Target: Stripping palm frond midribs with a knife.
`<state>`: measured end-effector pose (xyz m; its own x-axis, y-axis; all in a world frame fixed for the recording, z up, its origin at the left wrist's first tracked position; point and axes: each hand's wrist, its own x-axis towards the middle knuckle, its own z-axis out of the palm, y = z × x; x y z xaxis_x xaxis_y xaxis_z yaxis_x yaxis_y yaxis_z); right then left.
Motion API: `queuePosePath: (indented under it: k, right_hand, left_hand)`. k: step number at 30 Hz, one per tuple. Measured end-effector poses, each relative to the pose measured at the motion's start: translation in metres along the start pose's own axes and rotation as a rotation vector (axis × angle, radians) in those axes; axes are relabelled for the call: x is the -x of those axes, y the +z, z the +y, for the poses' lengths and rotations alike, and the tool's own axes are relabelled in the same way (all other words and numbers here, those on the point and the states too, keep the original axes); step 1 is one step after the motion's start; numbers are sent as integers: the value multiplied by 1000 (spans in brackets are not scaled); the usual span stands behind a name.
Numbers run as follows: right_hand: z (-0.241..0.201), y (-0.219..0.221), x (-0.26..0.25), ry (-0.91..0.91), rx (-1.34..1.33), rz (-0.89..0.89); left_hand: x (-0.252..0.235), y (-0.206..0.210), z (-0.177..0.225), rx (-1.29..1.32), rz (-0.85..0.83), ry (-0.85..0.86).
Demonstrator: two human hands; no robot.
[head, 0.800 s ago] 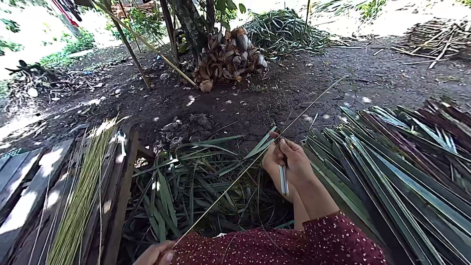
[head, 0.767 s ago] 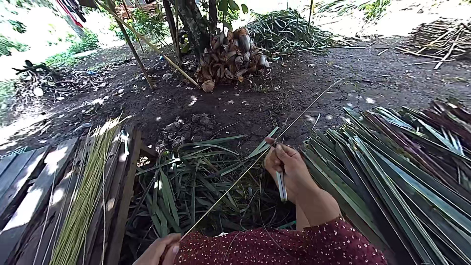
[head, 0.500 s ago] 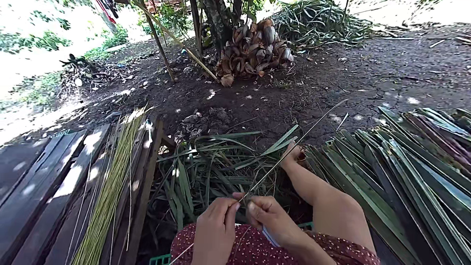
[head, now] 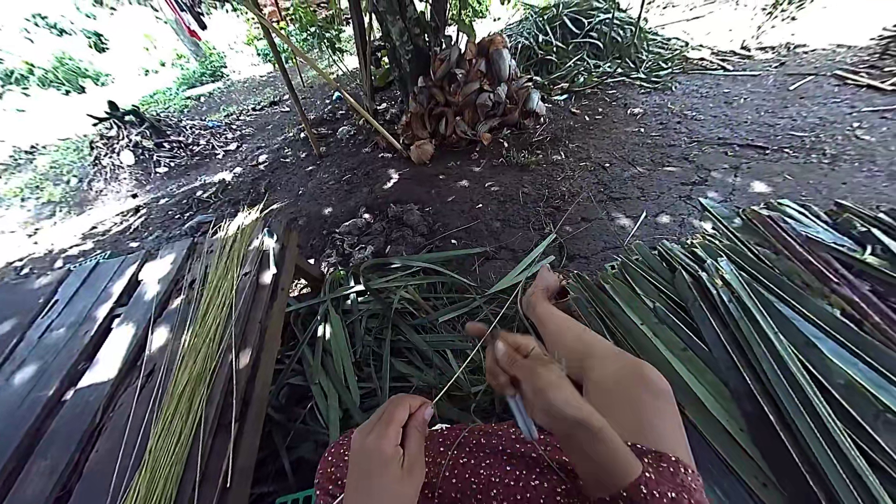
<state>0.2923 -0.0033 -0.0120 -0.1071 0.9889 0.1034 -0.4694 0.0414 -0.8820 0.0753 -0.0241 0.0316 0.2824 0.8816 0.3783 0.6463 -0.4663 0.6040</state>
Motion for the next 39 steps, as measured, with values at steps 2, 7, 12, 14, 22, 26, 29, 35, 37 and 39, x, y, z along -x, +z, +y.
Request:
queuePosePath:
  k: [2,7,12,14,22,26,29,35,37,39]
  right_hand:
    - [10,18,11,101,-17,-184]
    - [-8,-15,-12,-23,4,186]
    - [-24,-53,-30,-164,-55,417]
    - [-20,-37,-23,-127,-52,363]
    - [18,41,14,27,-132,-99]
    - [15,36,10,-11,-79,-2]
    - [3,11,-13,-100,-52,240]
    - [-8,9,-8,83,-68,57]
    - [-1,27,5,166,-112,-135]
    - [3,42,11,213,-147,-218]
  left_hand:
    - [-1,2,0,-5,-7,3]
    - [13,-28,-7,-2,-63,-57]
    - [20,-69,-24,17,-237,-158]
    - [14,-64,-17,1,-269,-159]
    - [-11,1,15,-124,-14,32]
    - [-7,-3,14,-119,-14,49]
    - [0,-17,13,-162,-15,32]
    - [2,-33,6,-277,52,50]
    - [0,-27,5,-276,60,80]
    - [0,-22,7,-261,64,103]
